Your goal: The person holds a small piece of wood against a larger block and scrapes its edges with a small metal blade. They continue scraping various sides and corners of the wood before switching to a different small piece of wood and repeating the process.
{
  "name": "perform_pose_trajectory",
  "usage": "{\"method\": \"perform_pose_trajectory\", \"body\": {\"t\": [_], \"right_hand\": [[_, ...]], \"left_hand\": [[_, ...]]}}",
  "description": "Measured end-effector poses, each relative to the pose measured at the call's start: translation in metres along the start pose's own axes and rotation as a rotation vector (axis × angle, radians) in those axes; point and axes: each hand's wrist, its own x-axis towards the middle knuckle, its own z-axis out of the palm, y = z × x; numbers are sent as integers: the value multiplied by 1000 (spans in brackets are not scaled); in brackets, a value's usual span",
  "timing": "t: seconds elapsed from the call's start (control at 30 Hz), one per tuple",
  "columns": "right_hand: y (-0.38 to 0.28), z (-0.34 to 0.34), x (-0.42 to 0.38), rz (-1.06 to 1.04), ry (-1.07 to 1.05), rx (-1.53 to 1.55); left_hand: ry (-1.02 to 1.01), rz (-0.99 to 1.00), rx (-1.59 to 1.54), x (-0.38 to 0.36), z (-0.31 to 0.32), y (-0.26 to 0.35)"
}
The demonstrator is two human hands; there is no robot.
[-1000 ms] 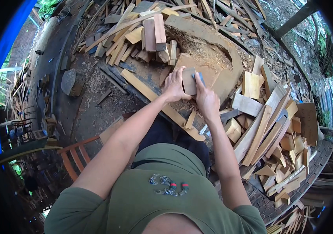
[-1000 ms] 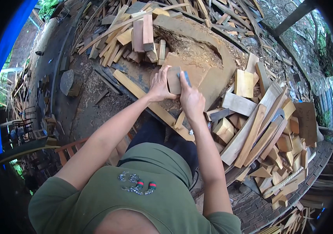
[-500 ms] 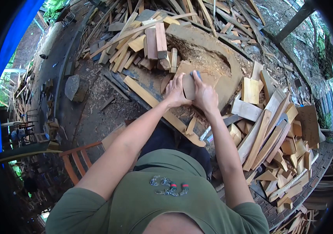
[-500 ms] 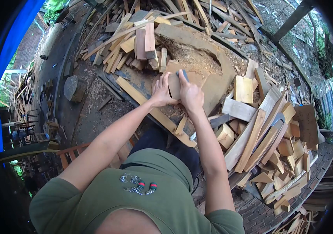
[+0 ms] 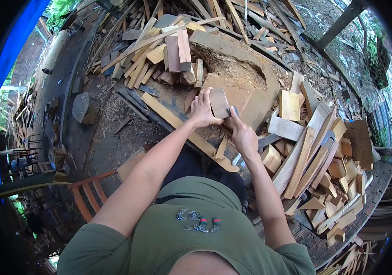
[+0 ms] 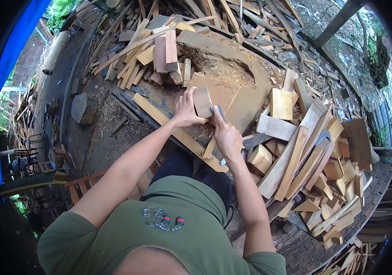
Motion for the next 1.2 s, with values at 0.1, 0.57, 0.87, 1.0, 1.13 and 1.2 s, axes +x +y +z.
{"method": "perform_pose_trajectory", "body": {"t": [0.1,0.57,0.87,1.0,1.13,1.2], "right_hand": [[18,-5,-11,-5,5,40],[-3,12,-11,-159,237,-273],[-21,17,37,-279,251,-322],[-19,7,11,-304,178,-362],[-24,12,44,-314,235,-368],[-27,17,63,-317,245,-388]], "left_hand": [[-37,-41,-18,1,-4,4],[121,-29,-31,8,1,-1],[93,-50,-115,6,2,-1],[100,-97,-95,4,6,2],[110,-105,-132,1,8,4],[91,-113,-136,-2,6,3]]}}
